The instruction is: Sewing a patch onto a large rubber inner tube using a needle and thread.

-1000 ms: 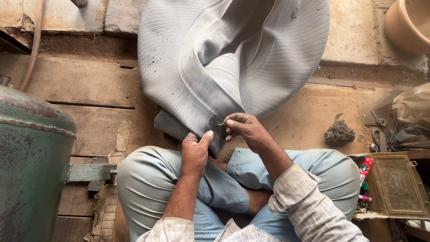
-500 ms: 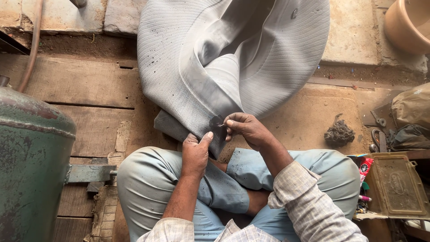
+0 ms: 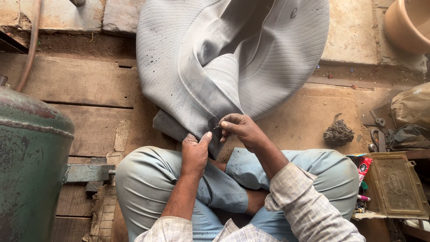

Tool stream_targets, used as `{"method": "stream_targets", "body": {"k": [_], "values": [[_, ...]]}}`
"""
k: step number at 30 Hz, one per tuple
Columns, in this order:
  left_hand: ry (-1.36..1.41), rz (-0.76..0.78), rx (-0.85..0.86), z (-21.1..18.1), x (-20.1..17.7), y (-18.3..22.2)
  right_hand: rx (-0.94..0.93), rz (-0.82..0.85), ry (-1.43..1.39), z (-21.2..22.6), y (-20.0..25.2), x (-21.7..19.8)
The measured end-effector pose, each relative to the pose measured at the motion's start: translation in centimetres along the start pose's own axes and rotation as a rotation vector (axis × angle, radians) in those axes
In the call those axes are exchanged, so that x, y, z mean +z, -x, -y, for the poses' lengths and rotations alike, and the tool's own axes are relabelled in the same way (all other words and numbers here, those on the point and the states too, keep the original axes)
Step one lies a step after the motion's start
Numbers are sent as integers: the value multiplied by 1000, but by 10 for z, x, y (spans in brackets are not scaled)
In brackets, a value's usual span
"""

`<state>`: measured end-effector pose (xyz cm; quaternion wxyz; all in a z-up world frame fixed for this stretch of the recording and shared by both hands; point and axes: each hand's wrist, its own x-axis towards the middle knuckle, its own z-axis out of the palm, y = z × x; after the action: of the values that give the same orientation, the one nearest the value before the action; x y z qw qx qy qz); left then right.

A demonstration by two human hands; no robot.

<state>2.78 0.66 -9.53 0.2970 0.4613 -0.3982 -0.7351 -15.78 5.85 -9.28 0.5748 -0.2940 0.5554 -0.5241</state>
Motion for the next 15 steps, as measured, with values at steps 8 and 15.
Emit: {"method": "stream_targets", "body": {"k": [8,15], "values": [[41,19,-14,-8,1,4,28,-106,-65,6,9,-3],[38,17,-31,-4,0,3,-17,-228,-112,-16,3,3]]}}
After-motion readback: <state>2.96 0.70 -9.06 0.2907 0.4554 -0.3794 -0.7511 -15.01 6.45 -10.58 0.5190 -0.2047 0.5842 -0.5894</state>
